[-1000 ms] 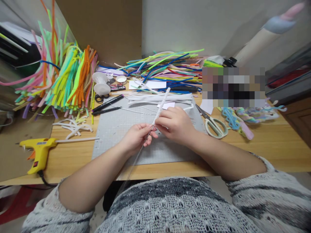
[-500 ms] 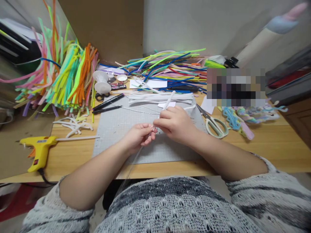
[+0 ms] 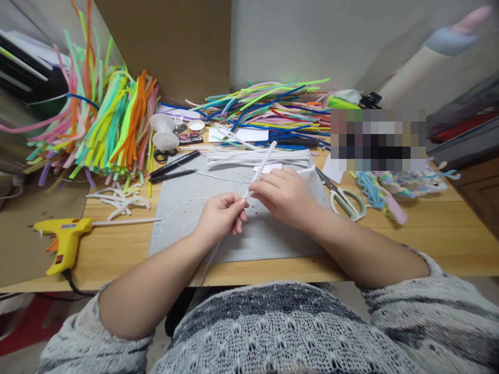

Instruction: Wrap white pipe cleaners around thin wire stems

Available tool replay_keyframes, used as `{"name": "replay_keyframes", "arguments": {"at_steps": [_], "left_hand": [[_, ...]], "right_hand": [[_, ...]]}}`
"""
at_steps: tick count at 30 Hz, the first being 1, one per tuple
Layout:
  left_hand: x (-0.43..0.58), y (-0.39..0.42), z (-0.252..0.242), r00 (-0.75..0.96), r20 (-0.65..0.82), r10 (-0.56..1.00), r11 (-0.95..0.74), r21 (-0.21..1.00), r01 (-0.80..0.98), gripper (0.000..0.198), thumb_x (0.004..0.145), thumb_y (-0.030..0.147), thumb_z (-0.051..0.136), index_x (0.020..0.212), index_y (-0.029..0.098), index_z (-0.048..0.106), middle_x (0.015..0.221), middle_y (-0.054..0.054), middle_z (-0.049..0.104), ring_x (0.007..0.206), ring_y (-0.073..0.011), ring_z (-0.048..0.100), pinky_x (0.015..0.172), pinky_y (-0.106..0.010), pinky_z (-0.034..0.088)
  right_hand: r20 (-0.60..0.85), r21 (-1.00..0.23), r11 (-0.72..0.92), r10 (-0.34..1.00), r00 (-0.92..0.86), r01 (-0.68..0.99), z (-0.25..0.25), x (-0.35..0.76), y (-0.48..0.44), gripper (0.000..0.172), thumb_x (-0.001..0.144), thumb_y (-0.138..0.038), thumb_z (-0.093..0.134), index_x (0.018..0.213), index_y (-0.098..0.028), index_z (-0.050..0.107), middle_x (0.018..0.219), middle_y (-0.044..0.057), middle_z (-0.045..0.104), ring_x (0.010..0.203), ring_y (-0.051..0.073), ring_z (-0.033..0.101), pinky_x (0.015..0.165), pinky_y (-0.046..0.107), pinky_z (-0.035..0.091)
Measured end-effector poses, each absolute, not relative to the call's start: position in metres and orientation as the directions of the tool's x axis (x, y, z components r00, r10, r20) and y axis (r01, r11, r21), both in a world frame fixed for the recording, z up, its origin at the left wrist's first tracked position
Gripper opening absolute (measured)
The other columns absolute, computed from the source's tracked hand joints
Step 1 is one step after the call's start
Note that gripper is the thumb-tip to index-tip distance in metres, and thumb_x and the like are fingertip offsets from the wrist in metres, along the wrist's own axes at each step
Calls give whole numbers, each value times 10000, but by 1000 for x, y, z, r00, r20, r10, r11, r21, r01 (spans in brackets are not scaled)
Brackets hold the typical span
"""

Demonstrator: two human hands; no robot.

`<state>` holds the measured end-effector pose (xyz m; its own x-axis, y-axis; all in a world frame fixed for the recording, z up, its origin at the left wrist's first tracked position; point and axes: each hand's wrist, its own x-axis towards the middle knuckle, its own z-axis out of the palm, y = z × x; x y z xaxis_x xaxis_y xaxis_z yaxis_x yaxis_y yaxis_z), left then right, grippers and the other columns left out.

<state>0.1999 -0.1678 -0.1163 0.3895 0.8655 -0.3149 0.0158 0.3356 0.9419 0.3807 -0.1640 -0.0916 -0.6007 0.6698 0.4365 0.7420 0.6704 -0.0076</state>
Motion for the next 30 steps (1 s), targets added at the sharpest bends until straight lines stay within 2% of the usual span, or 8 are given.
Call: {"name": "replay_keyframes", "arguments": {"at_steps": [5, 10, 13, 15, 18, 22, 26, 30], "left_hand": [[197, -164, -116, 422, -330, 844, 387, 921, -53, 205, 764, 320, 615, 733, 121, 577, 506, 23, 572, 313, -63, 476, 286, -164, 317], [197, -168, -110, 477, -342, 810, 354, 933, 67, 200, 749, 312, 634, 708, 122, 587, 479, 23, 571, 300, -59, 465, 305, -165, 318], [196, -172, -105, 551, -339, 763, 315, 938, 141, 184, 744, 295, 631, 680, 128, 591, 471, 23, 570, 296, -55, 455, 312, -163, 308], [193, -174, -102, 630, -336, 700, 309, 938, 156, 175, 743, 294, 630, 686, 130, 604, 483, 18, 583, 302, -52, 461, 313, -157, 295], [189, -176, -97, 733, -304, 608, 339, 935, 106, 181, 741, 316, 635, 710, 138, 626, 500, 11, 598, 311, -52, 472, 315, -156, 299], [183, -178, -92, 770, -266, 580, 373, 927, 39, 203, 724, 348, 660, 711, 147, 638, 493, 10, 601, 306, -51, 471, 310, -158, 304], [180, -177, -90, 760, -227, 609, 381, 924, -30, 218, 711, 360, 674, 716, 145, 641, 489, 3, 610, 300, -54, 475, 295, -155, 274], [178, -174, -87, 673, -181, 717, 371, 917, -149, 239, 689, 369, 686, 722, 138, 634, 472, 12, 604, 285, -46, 448, 300, -155, 281]], "right_hand": [[419, 72, 731, 595, -685, 679, -81, 389, -165, 218, 916, -223, 426, 843, -216, 632, 771, 33, 610, 750, 165, 420, 695, 325, 240], [305, 109, 819, 512, -803, 563, -47, 385, -161, 259, 929, -258, 423, 788, -224, 638, 809, 20, 609, 778, 153, 424, 731, 338, 246], [130, 2, 887, 457, -880, 461, -20, 376, -148, 266, 905, -260, 479, 699, -205, 638, 739, 12, 590, 756, 141, 443, 711, 331, 264], [11, -145, 904, 408, -913, 402, -7, 370, -135, 245, 864, -280, 550, 652, -203, 645, 680, -7, 581, 718, 125, 458, 682, 311, 283], [-77, -367, 826, 432, -898, 429, 1, 366, -114, 176, 786, -344, 638, 680, -211, 680, 649, -30, 599, 684, 109, 489, 648, 286, 311], [-190, -505, 723, 441, -877, 472, -7, 366, -97, 146, 722, -372, 686, 743, -228, 706, 660, -45, 640, 666, 103, 520, 643, 268, 351], [-200, -604, 671, 394, -897, 430, -24, 369, -99, 124, 802, -280, 602, 817, -188, 683, 707, -26, 655, 662, 91, 540, 631, 236, 373], [-61, -594, 676, 502, -863, 436, -37, 376, -113, 137, 841, -188, 504, 844, -148, 635, 744, 6, 642, 664, 95, 536, 608, 219, 378]]}}
